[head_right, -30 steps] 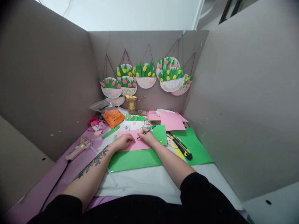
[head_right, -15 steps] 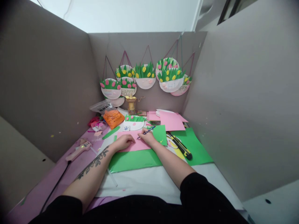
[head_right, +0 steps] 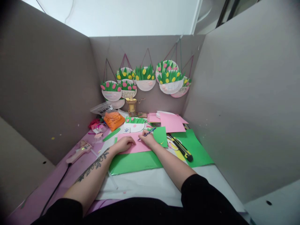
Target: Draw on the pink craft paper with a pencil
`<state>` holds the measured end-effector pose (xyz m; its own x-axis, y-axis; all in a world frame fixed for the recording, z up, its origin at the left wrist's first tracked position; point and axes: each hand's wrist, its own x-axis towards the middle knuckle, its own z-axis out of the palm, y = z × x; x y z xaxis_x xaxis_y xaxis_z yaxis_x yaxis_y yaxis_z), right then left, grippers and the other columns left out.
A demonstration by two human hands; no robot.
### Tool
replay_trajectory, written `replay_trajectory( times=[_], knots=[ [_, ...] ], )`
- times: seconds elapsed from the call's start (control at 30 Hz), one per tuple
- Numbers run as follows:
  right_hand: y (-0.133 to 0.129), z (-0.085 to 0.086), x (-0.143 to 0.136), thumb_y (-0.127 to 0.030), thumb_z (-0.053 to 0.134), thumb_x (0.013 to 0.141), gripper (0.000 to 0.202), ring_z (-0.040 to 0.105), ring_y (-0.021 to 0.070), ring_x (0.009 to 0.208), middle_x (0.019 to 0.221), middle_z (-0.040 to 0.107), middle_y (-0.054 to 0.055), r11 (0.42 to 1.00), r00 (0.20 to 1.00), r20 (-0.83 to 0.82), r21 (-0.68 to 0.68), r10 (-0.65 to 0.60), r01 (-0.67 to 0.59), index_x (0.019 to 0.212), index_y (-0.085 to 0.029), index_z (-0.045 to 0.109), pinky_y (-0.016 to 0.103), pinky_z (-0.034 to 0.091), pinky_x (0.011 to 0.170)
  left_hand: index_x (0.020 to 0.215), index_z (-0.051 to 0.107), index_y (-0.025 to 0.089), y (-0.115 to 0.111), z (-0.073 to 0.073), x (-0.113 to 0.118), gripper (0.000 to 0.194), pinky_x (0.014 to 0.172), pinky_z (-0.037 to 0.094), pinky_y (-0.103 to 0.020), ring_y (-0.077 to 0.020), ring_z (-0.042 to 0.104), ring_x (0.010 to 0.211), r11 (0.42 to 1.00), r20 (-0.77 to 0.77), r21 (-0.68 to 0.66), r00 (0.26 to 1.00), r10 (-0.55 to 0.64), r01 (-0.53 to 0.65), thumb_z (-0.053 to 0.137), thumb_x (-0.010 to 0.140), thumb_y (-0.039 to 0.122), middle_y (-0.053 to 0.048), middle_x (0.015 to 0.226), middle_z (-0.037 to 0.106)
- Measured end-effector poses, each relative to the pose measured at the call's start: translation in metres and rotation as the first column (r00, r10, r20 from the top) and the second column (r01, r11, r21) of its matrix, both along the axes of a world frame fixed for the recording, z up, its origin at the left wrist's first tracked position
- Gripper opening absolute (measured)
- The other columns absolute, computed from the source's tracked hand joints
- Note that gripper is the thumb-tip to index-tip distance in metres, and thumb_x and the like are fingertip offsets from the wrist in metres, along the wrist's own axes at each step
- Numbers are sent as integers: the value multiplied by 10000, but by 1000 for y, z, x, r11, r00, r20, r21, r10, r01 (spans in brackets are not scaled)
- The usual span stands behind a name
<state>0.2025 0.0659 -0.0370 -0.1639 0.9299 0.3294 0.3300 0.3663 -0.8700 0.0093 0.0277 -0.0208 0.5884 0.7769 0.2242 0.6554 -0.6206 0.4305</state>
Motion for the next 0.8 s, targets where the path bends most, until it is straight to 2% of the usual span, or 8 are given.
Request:
replay_trajectory(
  times=[0.3, 0.53, 0.8],
  knots=[
    [1, 0, -1, -315, 565, 628, 230, 411, 113, 507, 488, 429, -55, 998, 998, -10, -18, -66, 66, 531, -210, 385, 220, 317, 489, 890, 690, 177, 0, 1, 1, 370, 865, 433, -246, -143, 591, 875, 1000, -3, -2, 1000, 11, -11, 439, 671, 15, -29, 931, 671],
    [-2, 2, -2, -315, 574, 628, 235, 396, 111, 513, 497, 417, -56, 999, 999, 2, 9, -48, 48, 530, -209, 388, 226, 308, 500, 899, 689, 180, 1, 0, 0, 369, 851, 436, -241, -142, 591, 866, 1000, 0, 7, 1000, 4, -4, 441, 675, 23, -28, 930, 669],
    [-2, 3, 0, -292, 558, 617, 212, 394, 117, 514, 490, 410, -57, 995, 995, -11, 15, -97, 97, 522, -214, 386, 234, 307, 505, 904, 689, 183, 2, -2, -1, 370, 858, 434, -248, -145, 590, 874, 1000, -2, 8, 1000, -1, 1, 452, 671, 22, -26, 930, 670]
  ],
)
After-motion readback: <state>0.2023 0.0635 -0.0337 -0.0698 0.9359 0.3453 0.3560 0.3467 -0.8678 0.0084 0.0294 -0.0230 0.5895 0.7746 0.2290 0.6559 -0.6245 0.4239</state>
